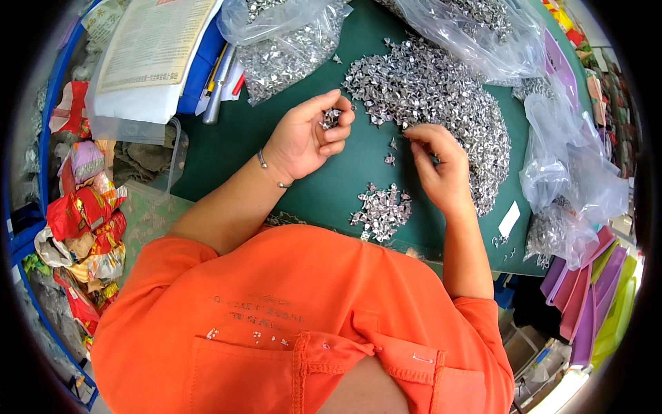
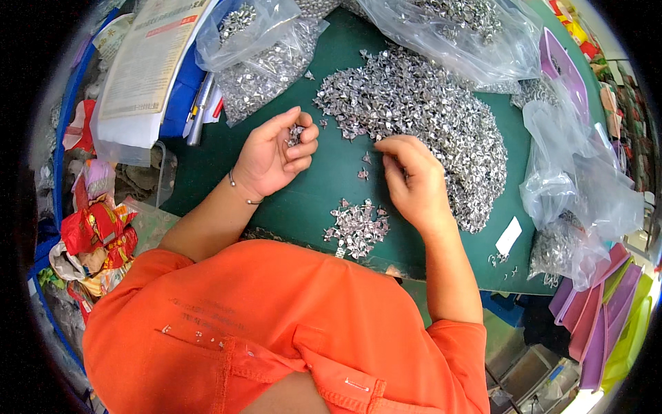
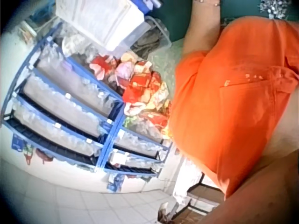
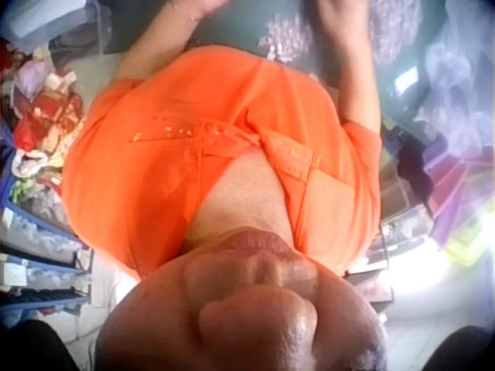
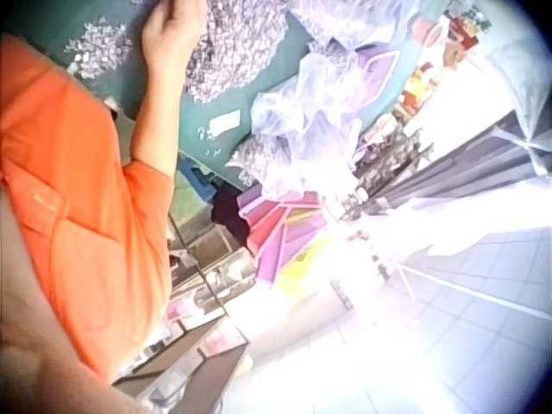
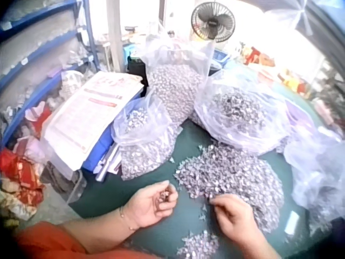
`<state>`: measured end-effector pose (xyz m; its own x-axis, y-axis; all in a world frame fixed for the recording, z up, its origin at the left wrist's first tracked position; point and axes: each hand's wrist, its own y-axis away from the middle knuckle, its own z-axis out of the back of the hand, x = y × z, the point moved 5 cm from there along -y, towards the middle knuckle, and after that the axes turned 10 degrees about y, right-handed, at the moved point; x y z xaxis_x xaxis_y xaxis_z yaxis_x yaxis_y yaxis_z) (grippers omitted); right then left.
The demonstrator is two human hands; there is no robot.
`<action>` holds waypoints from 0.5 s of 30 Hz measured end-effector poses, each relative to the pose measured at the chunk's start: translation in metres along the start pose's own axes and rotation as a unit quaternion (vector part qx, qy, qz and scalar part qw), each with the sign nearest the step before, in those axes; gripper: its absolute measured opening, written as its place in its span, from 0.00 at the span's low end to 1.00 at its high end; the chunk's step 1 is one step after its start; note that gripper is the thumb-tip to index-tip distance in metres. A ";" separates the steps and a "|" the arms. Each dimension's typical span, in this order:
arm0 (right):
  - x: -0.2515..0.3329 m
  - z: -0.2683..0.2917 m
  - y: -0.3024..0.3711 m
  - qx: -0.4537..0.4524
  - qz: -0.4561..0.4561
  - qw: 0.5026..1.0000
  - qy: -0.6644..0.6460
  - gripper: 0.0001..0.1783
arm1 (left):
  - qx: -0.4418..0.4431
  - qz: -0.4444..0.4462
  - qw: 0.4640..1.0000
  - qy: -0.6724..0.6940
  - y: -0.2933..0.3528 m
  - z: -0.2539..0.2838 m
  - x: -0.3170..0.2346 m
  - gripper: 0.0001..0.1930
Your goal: The person sorts small silver metal pieces on a green table, picking them up one by one and placing them into a separate pile. The hands repeatedly reach into a larger pile, select individual pieces, and move them to a smaller sorted pile.
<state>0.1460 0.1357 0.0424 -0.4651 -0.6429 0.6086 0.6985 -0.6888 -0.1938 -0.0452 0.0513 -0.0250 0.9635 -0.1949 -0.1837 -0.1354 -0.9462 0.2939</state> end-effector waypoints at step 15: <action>0.015 -0.018 0.032 0.054 0.141 0.987 0.054 0.11 | -0.007 0.003 1.000 0.005 0.001 -0.001 -0.001 0.15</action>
<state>0.1516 0.0981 0.0319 -0.2945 -0.8401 0.4554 0.8602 -0.4407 -0.2565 -0.0460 0.0503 -0.0238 0.9652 -0.1969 -0.1719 -0.1375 -0.9417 0.3070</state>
